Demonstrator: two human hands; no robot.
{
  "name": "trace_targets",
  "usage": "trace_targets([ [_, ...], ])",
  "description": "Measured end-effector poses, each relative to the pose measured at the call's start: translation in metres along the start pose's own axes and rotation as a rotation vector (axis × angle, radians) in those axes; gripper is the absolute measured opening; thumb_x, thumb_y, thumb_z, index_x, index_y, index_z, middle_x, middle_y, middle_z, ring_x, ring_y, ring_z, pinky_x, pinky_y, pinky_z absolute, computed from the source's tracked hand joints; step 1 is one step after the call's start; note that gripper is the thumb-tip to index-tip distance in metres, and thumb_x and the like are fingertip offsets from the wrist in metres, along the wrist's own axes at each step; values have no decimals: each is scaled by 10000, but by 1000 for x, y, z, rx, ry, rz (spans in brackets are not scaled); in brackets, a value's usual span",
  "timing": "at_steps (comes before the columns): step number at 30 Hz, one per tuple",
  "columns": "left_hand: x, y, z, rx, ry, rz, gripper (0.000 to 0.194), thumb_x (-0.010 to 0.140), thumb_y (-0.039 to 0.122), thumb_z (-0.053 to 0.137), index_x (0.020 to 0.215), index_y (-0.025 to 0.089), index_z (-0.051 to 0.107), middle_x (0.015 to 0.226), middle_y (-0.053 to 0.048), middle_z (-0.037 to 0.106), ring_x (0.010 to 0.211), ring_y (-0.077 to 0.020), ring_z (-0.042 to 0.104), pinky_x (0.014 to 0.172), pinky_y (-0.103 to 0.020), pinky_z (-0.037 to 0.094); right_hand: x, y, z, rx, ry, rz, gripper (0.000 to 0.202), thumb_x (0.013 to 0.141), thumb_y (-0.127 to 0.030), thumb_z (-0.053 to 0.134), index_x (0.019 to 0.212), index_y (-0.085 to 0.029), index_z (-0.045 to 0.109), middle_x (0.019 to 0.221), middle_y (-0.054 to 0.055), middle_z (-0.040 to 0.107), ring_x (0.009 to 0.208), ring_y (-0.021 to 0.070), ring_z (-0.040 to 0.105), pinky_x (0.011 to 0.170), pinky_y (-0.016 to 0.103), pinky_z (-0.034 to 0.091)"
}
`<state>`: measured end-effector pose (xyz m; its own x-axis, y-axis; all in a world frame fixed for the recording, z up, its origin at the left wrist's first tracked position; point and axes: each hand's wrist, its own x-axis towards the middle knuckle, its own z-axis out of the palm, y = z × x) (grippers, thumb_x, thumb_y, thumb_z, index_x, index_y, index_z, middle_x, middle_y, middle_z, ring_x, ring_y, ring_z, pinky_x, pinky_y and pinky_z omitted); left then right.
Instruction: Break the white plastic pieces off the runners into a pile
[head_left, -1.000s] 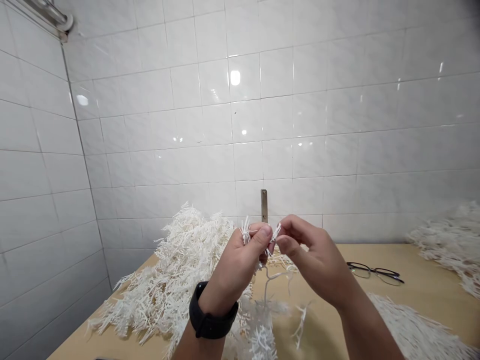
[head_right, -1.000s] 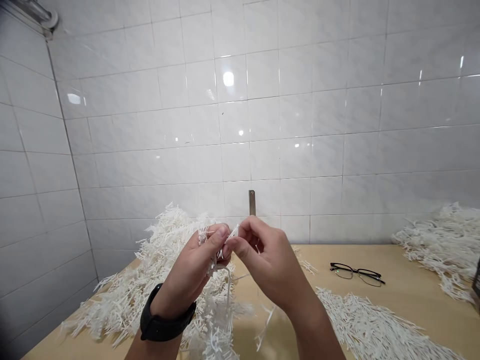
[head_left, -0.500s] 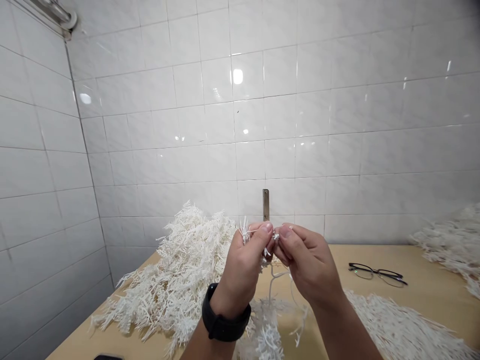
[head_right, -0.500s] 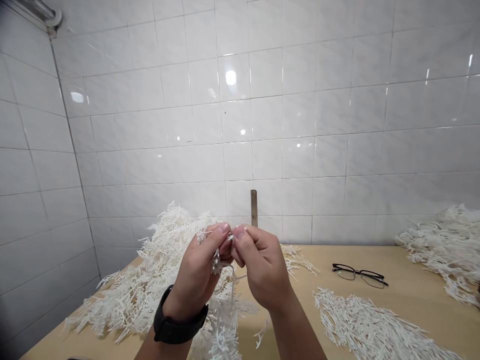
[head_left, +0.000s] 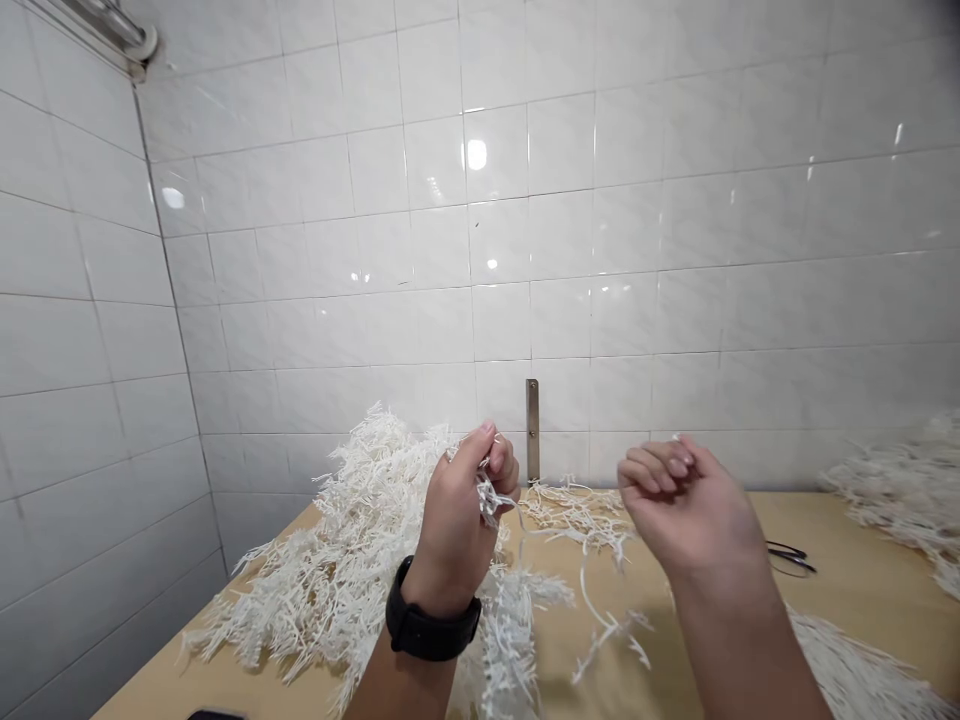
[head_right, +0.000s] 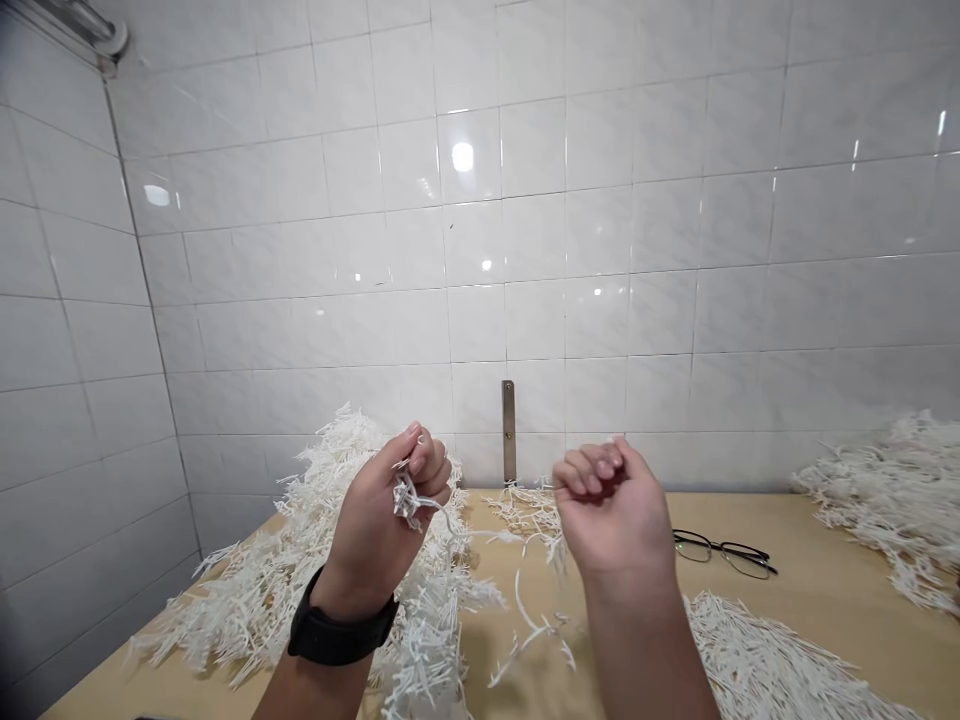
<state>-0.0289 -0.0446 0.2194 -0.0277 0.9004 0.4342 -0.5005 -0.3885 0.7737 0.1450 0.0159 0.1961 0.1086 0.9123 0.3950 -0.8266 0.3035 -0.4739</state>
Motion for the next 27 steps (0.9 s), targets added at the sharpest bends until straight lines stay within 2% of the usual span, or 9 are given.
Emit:
trace_targets([
  [5,3,-8,-1,44,82,-39,342,846,392,600,648,160,446,618,45,319,513,-58,292,461,-192,262,15,-28,-30,178,247,-67,361,974,-190,248,755,-183,535,553,-32,412,389,68,361,382,182,353],
  [8,2,-10,1,89,78,-42,316,841,417,604,703,155,492,632,44,335,529,-59,304,468,-187,260,15,-41,-31,305,352,-64,592,1005,-282,23,946,-163,600,559,-15,434,382,86,390,361,199,371],
  [11,1,-10,4,140,76,-55,318,813,450,652,791,161,521,660,47,364,550,-59,322,482,-180,267,15,-44,-26,329,399,-18,723,986,-318,-90,939,-145,610,543,-19,411,378,83,369,359,192,361],
  [14,2,-12,6,204,83,-73,349,799,484,673,842,181,505,680,48,399,572,-66,351,501,-181,289,13,-33,-17,123,273,3,493,998,-369,194,752,-170,572,533,-33,396,396,71,347,372,179,325],
  [17,3,-14,2,284,58,-63,358,803,494,674,874,190,500,706,39,446,598,-77,395,524,-189,316,2,-16,-1,-219,21,-105,393,915,-468,472,638,-191,507,541,-28,430,454,90,388,408,205,336],
  [19,3,-16,-1,321,23,-39,360,806,496,673,896,189,510,722,31,462,614,-83,416,546,-196,337,-11,-6,12,-525,-181,-190,427,886,-561,520,665,-195,535,578,-15,483,500,107,418,460,233,372],
  [22,3,-16,-4,345,-57,-11,326,836,481,648,880,182,524,739,20,466,660,-94,444,606,-208,379,-31,6,30,-987,-423,-169,393,857,-550,606,713,-189,554,628,-18,495,554,109,413,496,233,349],
  [24,3,-16,-5,342,-93,-6,300,862,461,620,849,178,521,752,11,473,697,-103,462,645,-218,400,-39,13,38,-1111,-497,-129,387,881,-539,580,721,-191,530,631,-24,473,573,112,405,504,232,335],
  [27,3,-15,-6,336,-101,12,286,879,436,601,812,176,505,737,12,456,686,-102,448,631,-216,390,-40,20,40,-1110,-497,-105,410,913,-557,515,721,-196,490,634,-25,462,591,117,414,519,234,341],
])
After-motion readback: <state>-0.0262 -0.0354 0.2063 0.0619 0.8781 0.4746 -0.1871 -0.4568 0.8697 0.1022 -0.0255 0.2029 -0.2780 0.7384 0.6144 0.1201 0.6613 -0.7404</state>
